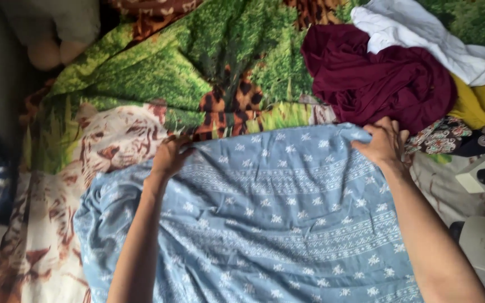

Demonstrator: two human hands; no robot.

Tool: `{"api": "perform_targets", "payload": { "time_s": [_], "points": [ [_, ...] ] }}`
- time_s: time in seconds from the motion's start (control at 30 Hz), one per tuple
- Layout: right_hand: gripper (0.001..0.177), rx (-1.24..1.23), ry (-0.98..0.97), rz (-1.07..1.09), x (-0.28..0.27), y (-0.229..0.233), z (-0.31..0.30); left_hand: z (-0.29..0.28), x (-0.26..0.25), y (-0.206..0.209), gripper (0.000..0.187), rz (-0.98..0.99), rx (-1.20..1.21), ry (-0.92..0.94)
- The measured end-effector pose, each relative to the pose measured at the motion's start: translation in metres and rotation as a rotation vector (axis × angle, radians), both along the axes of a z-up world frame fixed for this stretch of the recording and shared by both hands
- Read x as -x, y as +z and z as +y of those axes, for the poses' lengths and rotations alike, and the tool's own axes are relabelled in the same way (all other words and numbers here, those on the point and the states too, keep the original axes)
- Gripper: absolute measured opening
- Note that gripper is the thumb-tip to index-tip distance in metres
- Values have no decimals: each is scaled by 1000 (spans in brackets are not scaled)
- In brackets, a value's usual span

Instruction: The person unfolds a light blue patterned cloth on a bed and smooths it by hand. They then use an electric iron to press the cloth, moving the iron back and forth across the surface while holding the fabric flat with the other hand.

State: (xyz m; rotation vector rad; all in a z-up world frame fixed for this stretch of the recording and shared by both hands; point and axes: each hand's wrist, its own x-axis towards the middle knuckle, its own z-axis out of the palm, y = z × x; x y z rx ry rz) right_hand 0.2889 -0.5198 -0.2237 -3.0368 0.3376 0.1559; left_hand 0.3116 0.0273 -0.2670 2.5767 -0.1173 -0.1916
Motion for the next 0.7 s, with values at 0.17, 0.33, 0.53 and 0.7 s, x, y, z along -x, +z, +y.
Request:
{"api": "perform_targets", "payload": {
  "time_s": [0.17, 0.33, 0.53, 0.7],
  "points": [
    [29, -489, 79, -41, -32, -9, -29, 21, -34, 21, 26, 89, 93, 115],
    [37, -494, -77, -31, -51, -13, -39, 12, -47, 15, 24, 154, -8, 100],
    [25, -410, -228, -312, -54, -20, -37, -10, -46, 25, 24, 187, -118, 65],
    [37, -273, 108, -674, -28, 24, -3, -37, -21, 43, 42, -260, -213, -40]
  ]
}}
